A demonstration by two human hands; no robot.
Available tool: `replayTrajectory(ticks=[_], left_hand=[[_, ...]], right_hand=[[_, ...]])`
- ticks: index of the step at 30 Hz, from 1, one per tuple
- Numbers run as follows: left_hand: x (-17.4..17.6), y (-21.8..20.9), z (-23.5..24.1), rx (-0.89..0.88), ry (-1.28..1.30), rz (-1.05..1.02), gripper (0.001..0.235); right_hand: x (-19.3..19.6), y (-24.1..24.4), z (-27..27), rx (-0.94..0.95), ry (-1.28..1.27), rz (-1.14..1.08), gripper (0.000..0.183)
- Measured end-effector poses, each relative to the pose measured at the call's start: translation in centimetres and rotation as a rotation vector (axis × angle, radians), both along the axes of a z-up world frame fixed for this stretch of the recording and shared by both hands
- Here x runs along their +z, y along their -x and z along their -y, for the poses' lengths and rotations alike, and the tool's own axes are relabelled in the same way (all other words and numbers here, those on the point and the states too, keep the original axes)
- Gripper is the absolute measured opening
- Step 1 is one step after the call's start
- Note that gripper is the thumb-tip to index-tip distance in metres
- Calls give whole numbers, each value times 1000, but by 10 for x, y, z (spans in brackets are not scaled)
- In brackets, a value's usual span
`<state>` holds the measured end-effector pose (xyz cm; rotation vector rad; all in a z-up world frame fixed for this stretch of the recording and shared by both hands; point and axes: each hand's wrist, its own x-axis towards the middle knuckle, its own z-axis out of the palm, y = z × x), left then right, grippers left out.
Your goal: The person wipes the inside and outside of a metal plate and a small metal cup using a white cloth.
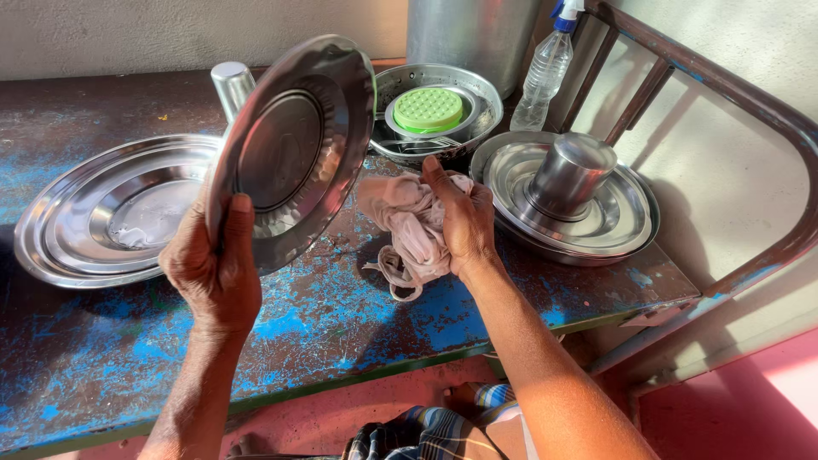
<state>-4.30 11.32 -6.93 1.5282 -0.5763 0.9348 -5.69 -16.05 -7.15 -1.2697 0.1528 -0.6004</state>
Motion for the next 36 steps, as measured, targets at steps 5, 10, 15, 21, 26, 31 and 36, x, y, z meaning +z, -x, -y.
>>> replayTrajectory(ticks=[5,10,15,21,26,31,36], left_hand=[[18,8,18,64,-214,178,28],[23,10,26,58,-233,231,27],[4,-4,39,-163,145,56,29],[-20,-25,47,-456,562,-248,18],[-30,-24,58,-615,688,-478,17],[-16,-15,64,-694,715,-513,27],[-21,-25,48,-652,729,-598,24]], right_hand=[[25,14,16,378,-611,348,38],[32,29,26,351,-739,518,40],[15,15,39,287,-798,490,32],[15,11,23,187,-583,527,45],[24,8,-32,-351,446,481,69],[4,11,-71,145,725,312,83],[-24,18,-63,-1,1175,223,69]])
